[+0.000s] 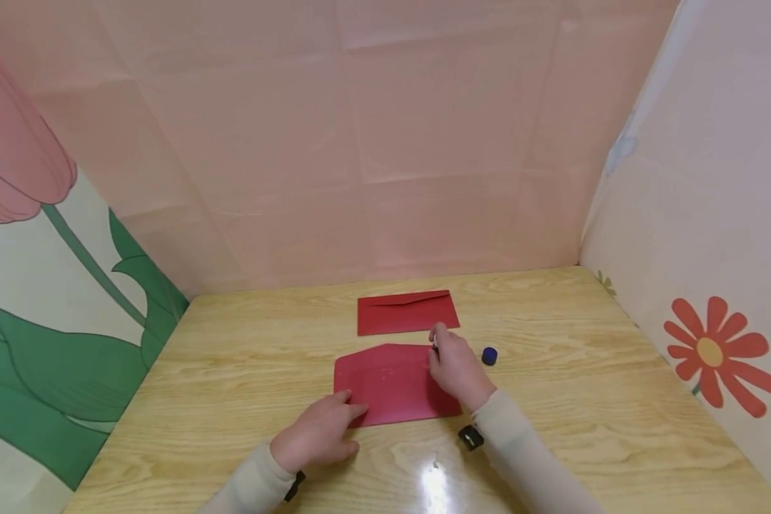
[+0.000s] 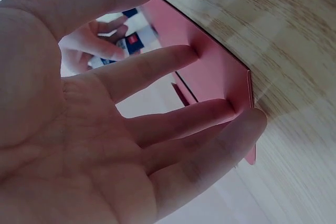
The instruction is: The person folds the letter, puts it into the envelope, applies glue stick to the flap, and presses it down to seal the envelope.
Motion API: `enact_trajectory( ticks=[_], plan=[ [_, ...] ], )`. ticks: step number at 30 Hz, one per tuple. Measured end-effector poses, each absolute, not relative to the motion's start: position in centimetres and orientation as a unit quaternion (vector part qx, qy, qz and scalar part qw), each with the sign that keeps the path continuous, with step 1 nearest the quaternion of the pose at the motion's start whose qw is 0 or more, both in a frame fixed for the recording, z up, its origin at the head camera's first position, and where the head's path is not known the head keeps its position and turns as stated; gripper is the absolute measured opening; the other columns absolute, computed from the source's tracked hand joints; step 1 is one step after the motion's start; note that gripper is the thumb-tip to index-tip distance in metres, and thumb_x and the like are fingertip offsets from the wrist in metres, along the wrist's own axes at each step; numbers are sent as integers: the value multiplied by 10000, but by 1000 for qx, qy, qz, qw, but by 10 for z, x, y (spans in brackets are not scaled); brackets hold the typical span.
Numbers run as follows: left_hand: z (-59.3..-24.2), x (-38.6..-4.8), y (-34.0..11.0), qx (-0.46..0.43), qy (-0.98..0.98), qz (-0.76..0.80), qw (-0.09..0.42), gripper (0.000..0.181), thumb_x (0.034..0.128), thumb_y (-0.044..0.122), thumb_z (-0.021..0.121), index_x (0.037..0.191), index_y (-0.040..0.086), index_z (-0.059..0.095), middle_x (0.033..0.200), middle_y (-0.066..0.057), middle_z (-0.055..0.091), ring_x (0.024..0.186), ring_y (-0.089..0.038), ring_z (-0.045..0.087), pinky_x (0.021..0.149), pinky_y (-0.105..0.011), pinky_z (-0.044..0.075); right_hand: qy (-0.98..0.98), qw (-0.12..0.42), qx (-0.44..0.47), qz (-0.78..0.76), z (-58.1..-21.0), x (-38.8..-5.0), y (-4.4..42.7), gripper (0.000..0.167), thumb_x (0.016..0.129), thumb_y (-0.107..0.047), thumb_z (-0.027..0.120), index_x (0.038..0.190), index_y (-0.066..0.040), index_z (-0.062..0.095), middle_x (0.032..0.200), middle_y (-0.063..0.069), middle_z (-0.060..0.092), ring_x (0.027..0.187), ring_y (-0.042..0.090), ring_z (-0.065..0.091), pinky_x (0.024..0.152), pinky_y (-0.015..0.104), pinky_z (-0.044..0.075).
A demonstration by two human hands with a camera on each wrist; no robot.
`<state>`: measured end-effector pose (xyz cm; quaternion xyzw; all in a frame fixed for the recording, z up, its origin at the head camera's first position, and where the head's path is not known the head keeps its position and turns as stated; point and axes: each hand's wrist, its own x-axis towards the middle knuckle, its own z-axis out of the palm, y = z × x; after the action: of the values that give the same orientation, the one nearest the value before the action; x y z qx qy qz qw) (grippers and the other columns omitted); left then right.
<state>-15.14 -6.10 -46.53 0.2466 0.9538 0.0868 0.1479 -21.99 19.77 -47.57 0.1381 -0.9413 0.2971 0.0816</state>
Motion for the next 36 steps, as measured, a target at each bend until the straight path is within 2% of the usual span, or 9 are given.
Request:
enact_trajectory(
  ticks=[4, 10, 15, 20, 23, 25, 27, 31, 36],
  plan=[
    [-466, -152, -60, 247, 955, 84, 143, 554, 819, 218, 764, 1348, 123, 633, 1416, -181, 550, 1329, -324, 502, 1089, -426, 425, -943, 110, 118, 292, -475, -220, 200, 199, 916, 18, 637, 1058, 10, 497, 806, 117, 600, 682, 216, 555, 609, 343, 504],
    [-463, -150, -60, 248, 955, 82, 139, 549, 817, 215, 762, 1341, 114, 638, 1402, -187, 560, 1313, -326, 515, 1079, -426, 434, -938, 61, 114, 322, -475, -225, 198, 217, 943, -55, 656, 1096, -12, 509, 906, 159, 635, 730, 223, 585, 625, 327, 520],
    [-464, -151, -60, 250, 954, 86, 142, 544, 821, 217, 762, 1341, 120, 639, 1405, -182, 555, 1312, -324, 514, 1084, -436, 431, -941, 94, 94, 312, -473, -224, 203, 220, 926, -56, 676, 1077, 0, 527, 904, 170, 656, 725, 232, 606, 640, 356, 545],
    [-464, -151, -60, 246, 954, 89, 146, 549, 827, 221, 758, 1352, 126, 631, 1418, -178, 547, 1326, -323, 503, 1090, -440, 424, -902, 123, 63, 409, -462, -226, 212, 191, 884, -91, 732, 954, -30, 565, 973, 190, 703, 732, 221, 644, 599, 297, 533],
    [-463, -151, -61, 251, 953, 89, 142, 541, 829, 219, 750, 1347, 120, 634, 1407, -177, 557, 1316, -318, 511, 1082, -428, 431, -844, 106, 29, 524, -454, -231, 224, 200, 923, -92, 690, 910, -1, 513, 1057, 284, 697, 739, 184, 701, 610, 277, 565],
    [-461, -151, -62, 258, 953, 88, 135, 527, 831, 221, 745, 1336, 114, 641, 1390, -175, 570, 1297, -313, 527, 1065, -418, 446, -794, 71, 13, 604, -450, -234, 232, 212, 965, -89, 640, 972, 27, 463, 1158, 355, 639, 765, 168, 733, 673, 299, 596],
    [-460, -152, -63, 266, 952, 86, 127, 506, 830, 219, 743, 1316, 109, 654, 1349, -162, 595, 1246, -296, 562, 1031, -401, 471, -751, 31, 1, 659, -448, -238, 240, 274, 1000, -84, 587, 1143, 68, 410, 1234, 403, 554, 821, 150, 743, 759, 324, 600],
    [-459, -154, -64, 276, 951, 78, 116, 463, 831, 223, 744, 1278, 121, 679, 1218, -102, 637, 1080, -217, 617, 934, -343, 512, -754, -3, -14, 657, -450, -242, 256, 577, 1004, -78, 562, 1467, 79, 255, 1323, 337, 449, 889, 124, 719, 829, 298, 579],
    [-459, -156, -65, 278, 950, 82, 120, 420, 847, 231, 740, 1253, 131, 694, 1065, -26, 620, 915, -130, 583, 840, -291, 513, -855, 42, -10, 517, -453, -243, 273, 514, 972, -143, 634, 1409, 78, 476, 1256, 288, 552, 946, 201, 620, 716, 225, 529]
  ],
)
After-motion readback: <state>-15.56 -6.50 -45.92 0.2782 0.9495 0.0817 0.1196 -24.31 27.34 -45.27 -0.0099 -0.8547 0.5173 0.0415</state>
